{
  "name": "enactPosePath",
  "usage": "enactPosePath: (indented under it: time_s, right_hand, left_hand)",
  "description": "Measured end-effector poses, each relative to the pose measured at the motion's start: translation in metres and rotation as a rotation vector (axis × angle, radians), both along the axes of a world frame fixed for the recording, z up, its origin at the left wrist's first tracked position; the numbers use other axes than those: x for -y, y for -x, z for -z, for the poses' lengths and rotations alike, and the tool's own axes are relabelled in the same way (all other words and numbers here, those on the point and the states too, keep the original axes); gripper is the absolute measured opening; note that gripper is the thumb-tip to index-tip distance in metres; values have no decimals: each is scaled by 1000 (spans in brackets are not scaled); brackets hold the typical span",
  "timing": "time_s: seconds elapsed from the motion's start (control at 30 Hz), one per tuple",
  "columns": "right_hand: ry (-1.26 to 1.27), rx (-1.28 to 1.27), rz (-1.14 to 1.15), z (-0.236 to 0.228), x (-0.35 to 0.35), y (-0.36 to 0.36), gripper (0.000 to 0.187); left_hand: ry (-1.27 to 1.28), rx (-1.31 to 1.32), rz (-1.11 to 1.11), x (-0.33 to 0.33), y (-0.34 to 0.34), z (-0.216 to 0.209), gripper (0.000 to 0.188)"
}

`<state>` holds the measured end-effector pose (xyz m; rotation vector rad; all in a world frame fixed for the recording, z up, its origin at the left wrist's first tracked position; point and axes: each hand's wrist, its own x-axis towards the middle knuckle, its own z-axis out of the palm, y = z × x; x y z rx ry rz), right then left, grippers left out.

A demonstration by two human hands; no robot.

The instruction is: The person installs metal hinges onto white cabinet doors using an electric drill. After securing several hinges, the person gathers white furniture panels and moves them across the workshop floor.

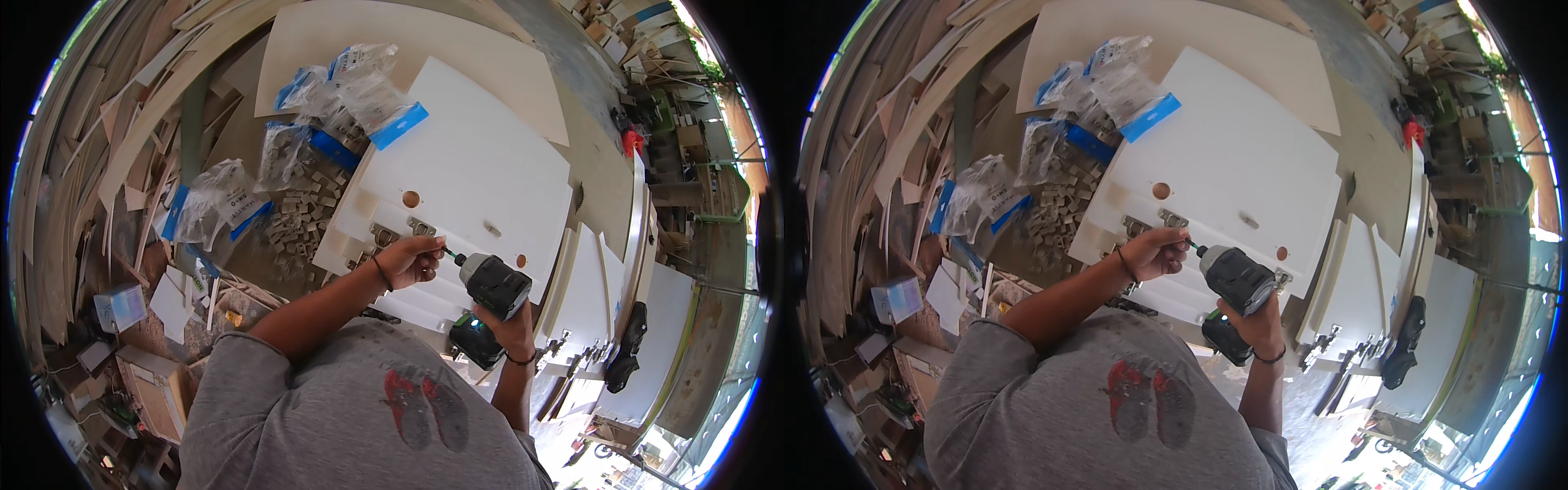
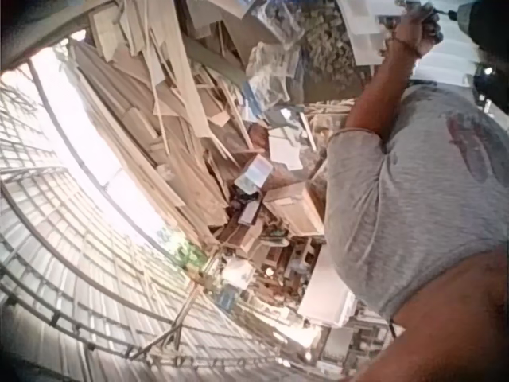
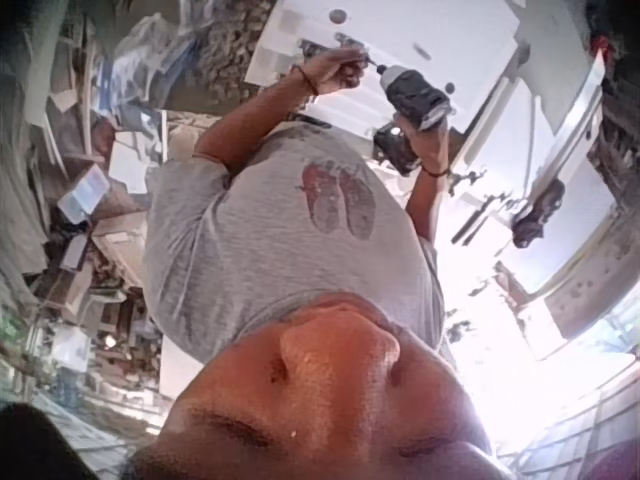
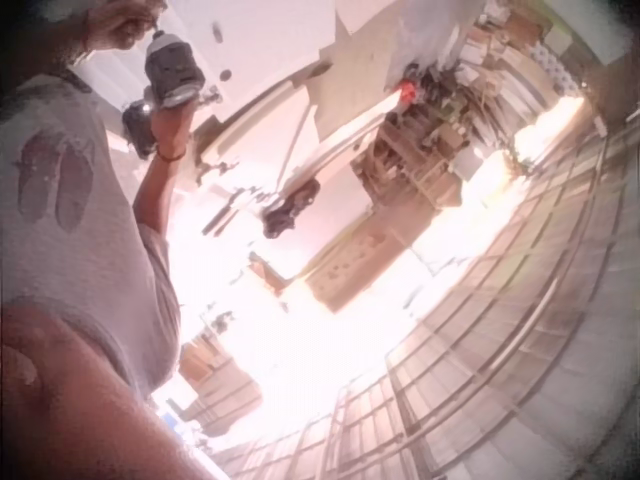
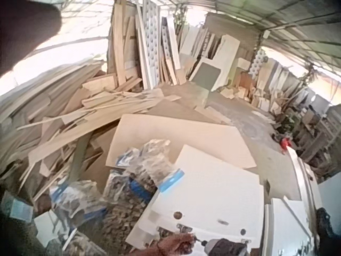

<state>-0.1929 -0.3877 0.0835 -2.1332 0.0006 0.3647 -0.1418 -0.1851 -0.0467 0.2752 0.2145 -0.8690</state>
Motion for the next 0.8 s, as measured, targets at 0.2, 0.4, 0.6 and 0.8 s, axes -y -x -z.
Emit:
enactPosePath:
  time_s: [0.2, 0.4, 0.6, 0.8]
  right_hand:
    - [101, -6, -19, 13, -20, -11, 33]
    - [95, 80, -124, 35, -32, -43, 30]
    - [249, -26, -206, 33, -44, -70, 27]
    - [301, -23, -246, 27, -55, -80, 26]
  left_hand:
    - [40, -308, -235, 21, 20, 13, 13]
    - [17, -354, -342, 11, 10, 21, 10]
    - [76, -338, -381, 7, 7, 29, 8]
    - [89, -358, -400, 7, 10, 28, 8]
